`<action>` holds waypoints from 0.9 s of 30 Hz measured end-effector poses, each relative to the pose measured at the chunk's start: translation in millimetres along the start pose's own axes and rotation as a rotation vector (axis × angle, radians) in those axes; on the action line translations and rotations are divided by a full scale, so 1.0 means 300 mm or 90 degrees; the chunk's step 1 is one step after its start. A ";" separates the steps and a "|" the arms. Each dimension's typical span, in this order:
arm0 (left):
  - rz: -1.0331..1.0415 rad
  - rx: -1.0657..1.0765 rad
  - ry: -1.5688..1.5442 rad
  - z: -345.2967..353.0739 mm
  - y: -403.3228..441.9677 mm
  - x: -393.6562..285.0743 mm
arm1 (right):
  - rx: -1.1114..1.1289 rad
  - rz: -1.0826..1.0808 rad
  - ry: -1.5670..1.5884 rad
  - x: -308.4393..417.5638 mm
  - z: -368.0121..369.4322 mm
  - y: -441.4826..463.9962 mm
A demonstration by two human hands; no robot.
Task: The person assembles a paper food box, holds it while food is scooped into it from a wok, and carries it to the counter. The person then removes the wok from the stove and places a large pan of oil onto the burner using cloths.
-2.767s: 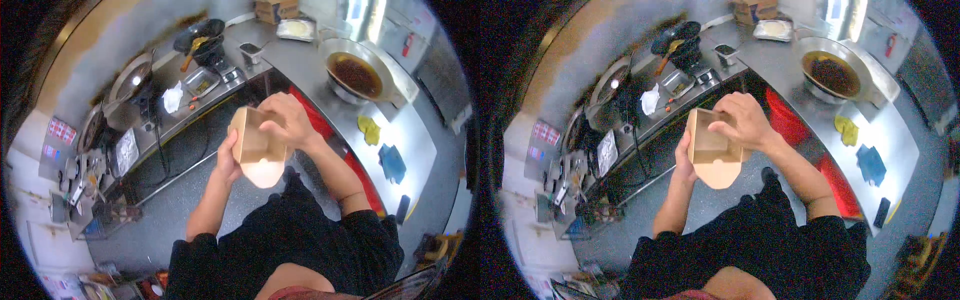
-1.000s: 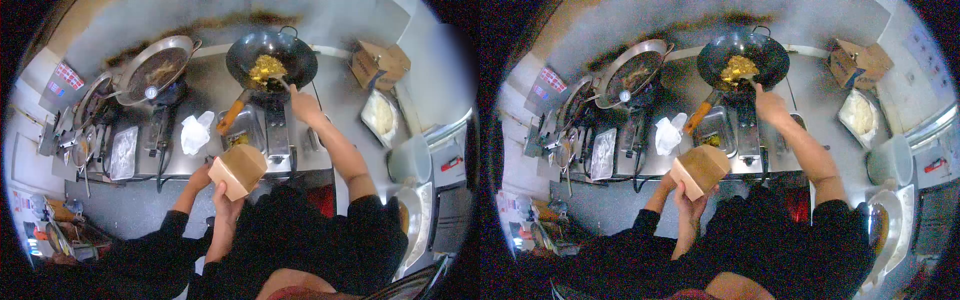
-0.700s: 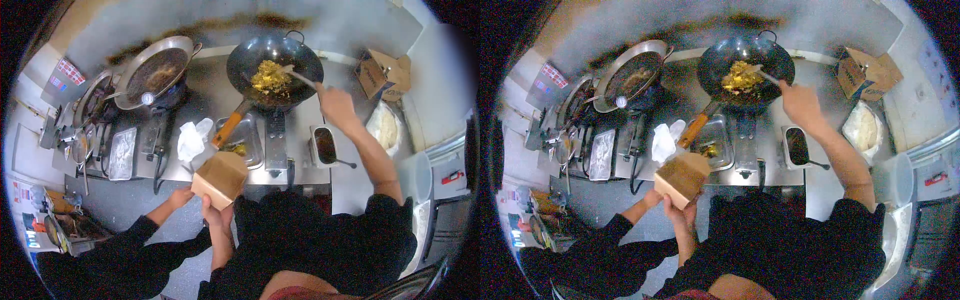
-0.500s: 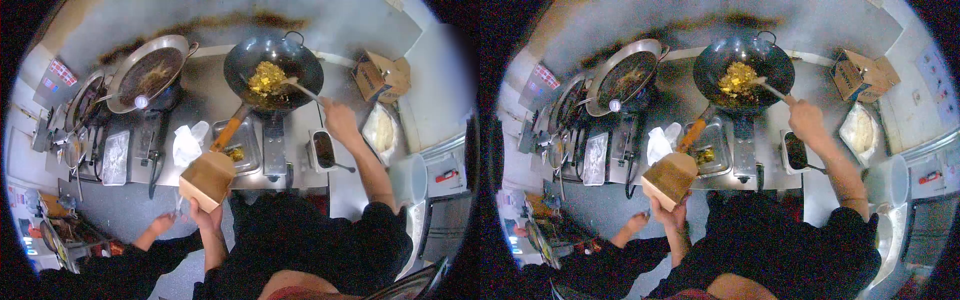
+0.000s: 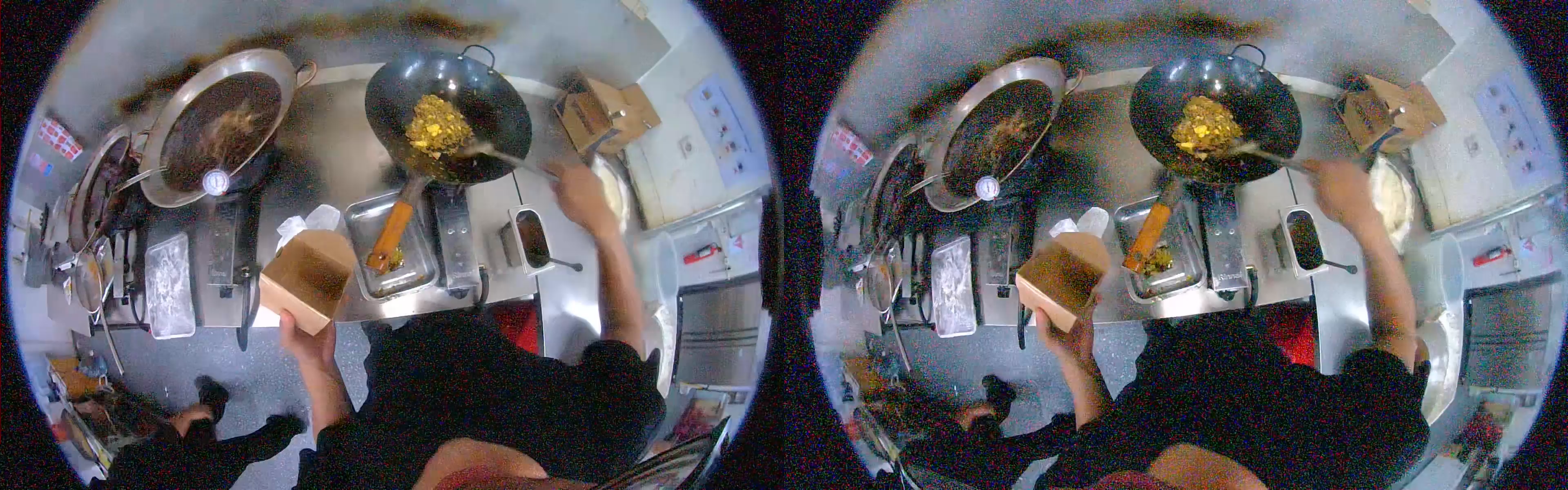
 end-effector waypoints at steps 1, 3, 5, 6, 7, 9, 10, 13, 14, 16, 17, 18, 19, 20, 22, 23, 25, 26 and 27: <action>-0.019 0.004 -0.012 -0.003 0.020 0.001 | 0.027 0.010 -0.031 0.039 0.025 0.034; -0.038 0.015 -0.023 0.006 0.061 -0.022 | -0.022 0.006 0.005 0.075 -0.077 -0.004; -0.083 0.004 -0.021 0.021 0.081 -0.042 | -0.074 -0.011 0.037 0.095 -0.162 -0.030; -0.087 0.001 -0.025 0.011 0.097 -0.047 | -0.064 -0.010 0.064 0.072 -0.173 -0.047; -0.093 0.019 -0.029 0.006 0.117 -0.050 | -0.057 -0.006 0.092 0.066 -0.184 -0.054; -0.106 0.042 -0.036 -0.001 0.142 -0.047 | -0.045 -0.061 0.076 0.164 -0.148 -0.023; -0.118 0.032 -0.048 -0.003 0.153 -0.039 | -0.015 0.013 0.037 0.203 -0.099 0.033; -0.144 0.056 -0.040 -0.015 0.176 -0.039 | -0.084 -0.017 -0.007 0.114 -0.096 0.136; -0.149 0.081 -0.029 -0.017 0.181 -0.032 | -0.182 -0.135 -0.020 0.061 -0.131 0.165; -0.156 0.072 -0.013 -0.055 0.190 -0.032 | -0.237 -0.237 -0.017 -0.074 -0.246 0.197; -0.160 0.063 0.008 -0.066 0.198 -0.032 | -0.010 -0.233 0.105 -0.035 -0.401 0.177; -0.148 0.075 0.029 -0.058 0.204 -0.034 | 0.216 -0.224 0.226 0.012 -0.520 0.148; -0.143 0.075 0.030 -0.046 0.209 -0.032 | 0.212 -0.228 0.227 -0.033 -0.493 0.197; -0.120 0.081 0.033 -0.034 0.208 -0.037 | 0.208 -0.078 0.139 -0.175 -0.409 0.311; -0.088 0.084 0.044 -0.014 0.198 -0.043 | 0.206 -0.068 -0.038 -0.522 -0.177 0.587; -0.072 0.069 0.043 -0.007 0.188 -0.043 | 0.202 -0.076 -0.033 -0.521 -0.090 0.622; -0.049 0.054 0.048 0.012 0.169 -0.039 | 0.142 -0.060 0.366 -0.514 -0.006 0.637; -0.031 0.050 0.037 0.022 0.164 -0.034 | 0.153 -0.085 0.186 -0.386 0.005 0.621; -0.016 0.044 0.028 0.033 0.158 -0.030 | 0.163 -0.107 0.006 -0.257 0.010 0.611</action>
Point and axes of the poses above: each hand's wrist, its own y-axis towards the middle knuckle, its own z-axis out of the palm, x = y × z, the point moved 5 cm from there along y, towards the middle knuckle, and after that the axes turned 2 degrees about z, right-handed, at the moved point
